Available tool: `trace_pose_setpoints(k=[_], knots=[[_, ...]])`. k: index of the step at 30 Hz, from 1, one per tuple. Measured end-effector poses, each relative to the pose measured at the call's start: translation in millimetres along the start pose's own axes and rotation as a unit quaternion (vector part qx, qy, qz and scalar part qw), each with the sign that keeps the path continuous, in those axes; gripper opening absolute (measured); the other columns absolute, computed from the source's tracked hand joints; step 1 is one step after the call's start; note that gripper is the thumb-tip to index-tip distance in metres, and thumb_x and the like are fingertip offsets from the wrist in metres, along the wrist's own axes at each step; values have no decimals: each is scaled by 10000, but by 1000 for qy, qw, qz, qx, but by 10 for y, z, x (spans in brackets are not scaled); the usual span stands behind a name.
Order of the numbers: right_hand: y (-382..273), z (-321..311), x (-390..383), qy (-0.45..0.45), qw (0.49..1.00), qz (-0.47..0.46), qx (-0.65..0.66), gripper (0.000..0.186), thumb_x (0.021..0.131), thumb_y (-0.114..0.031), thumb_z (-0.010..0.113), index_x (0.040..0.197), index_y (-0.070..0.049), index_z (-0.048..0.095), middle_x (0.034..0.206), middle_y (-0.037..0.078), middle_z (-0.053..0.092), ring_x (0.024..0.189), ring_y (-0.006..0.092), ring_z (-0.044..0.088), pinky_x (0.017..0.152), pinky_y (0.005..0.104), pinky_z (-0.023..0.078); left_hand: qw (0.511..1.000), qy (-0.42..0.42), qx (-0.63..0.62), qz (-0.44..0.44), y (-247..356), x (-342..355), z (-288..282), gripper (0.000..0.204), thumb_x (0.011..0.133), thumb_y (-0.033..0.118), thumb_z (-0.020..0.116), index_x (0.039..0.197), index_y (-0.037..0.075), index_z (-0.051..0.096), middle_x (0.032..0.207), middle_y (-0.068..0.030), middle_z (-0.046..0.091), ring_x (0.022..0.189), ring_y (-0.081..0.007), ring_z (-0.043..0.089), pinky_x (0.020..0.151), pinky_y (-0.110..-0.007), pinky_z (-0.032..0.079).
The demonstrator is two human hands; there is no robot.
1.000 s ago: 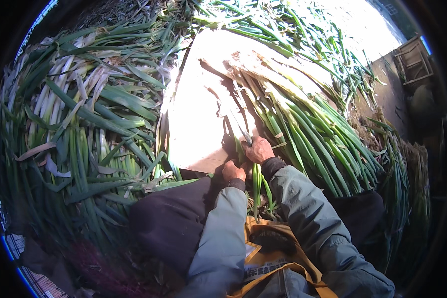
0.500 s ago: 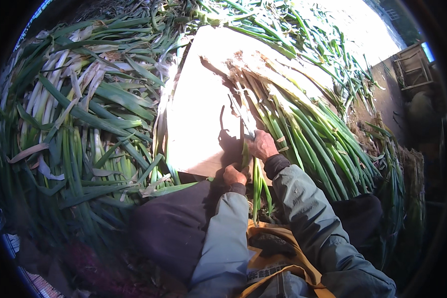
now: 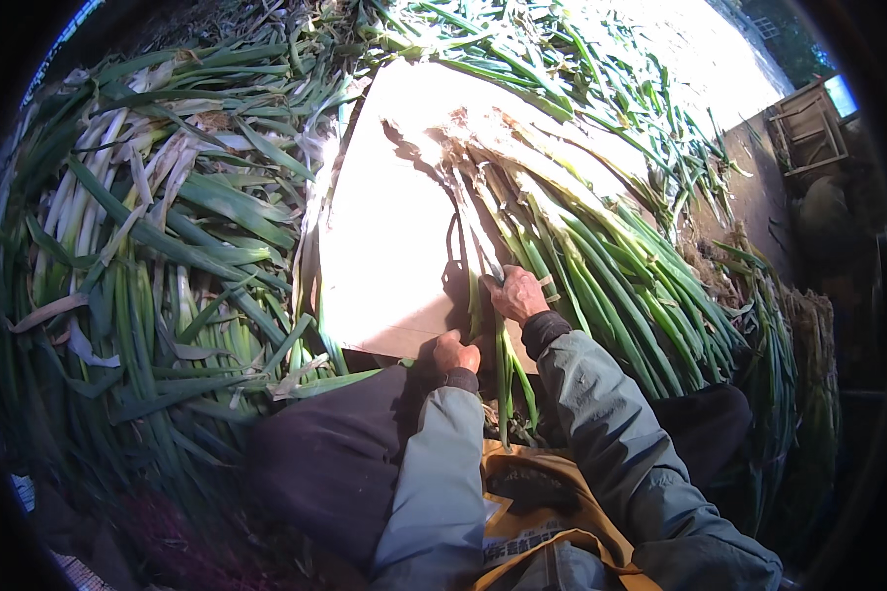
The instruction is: The person sits on the ground and uses a knife to trim the ends of long green vegetables, likely scallions or leeks. They repeatedly pick up stalks, cut the tips, and place the trimmed pieces aside on a pile.
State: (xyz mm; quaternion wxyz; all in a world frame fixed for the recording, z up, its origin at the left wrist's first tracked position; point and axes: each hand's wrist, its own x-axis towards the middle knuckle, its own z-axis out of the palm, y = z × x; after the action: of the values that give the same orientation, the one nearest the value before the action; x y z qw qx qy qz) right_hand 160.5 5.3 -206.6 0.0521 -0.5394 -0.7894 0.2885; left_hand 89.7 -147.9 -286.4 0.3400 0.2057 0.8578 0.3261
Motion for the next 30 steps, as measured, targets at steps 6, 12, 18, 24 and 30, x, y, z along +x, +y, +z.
trace_pose_setpoints(k=[6,12,18,24,30], knots=[[467,37,639,173,924,-289,-179,282,820,-290,641,803,-9,618,731,135,596,741,306,603,641,382,484,994,-83,-42,-50,264,-32,-51,397,738,174,814,1050,-53,717,978,-224,730,941,-334,706,846,-390,539],[72,-191,34,-32,999,-8,-38,453,889,-409,656,847,42,656,825,288,675,807,436,674,732,483,536,996,-80,-22,-33,154,-5,-118,325,738,143,769,1025,-6,736,922,-222,732,899,-343,721,811,-404,557],[535,-276,-1090,-24,994,70,75,330,871,-305,659,882,25,661,772,300,647,802,461,659,728,512,518,993,-112,17,-12,560,-300,-71,283,819,233,738,990,8,722,941,-229,720,915,-378,707,825,-456,553],[128,-278,-1463,-133,956,162,206,427,905,-336,692,1072,56,659,920,229,708,883,344,686,794,410,510,999,-51,-14,5,175,-203,364,226,857,156,665,998,-19,695,960,-210,708,923,-355,684,818,-433,537],[385,-263,-1639,-126,944,171,252,418,923,-347,692,1001,63,665,823,132,677,771,191,617,733,355,496,879,-200,-403,-159,-3,-116,401,217,914,165,730,1029,-11,678,811,-97,683,654,-237,657,603,-370,532]])
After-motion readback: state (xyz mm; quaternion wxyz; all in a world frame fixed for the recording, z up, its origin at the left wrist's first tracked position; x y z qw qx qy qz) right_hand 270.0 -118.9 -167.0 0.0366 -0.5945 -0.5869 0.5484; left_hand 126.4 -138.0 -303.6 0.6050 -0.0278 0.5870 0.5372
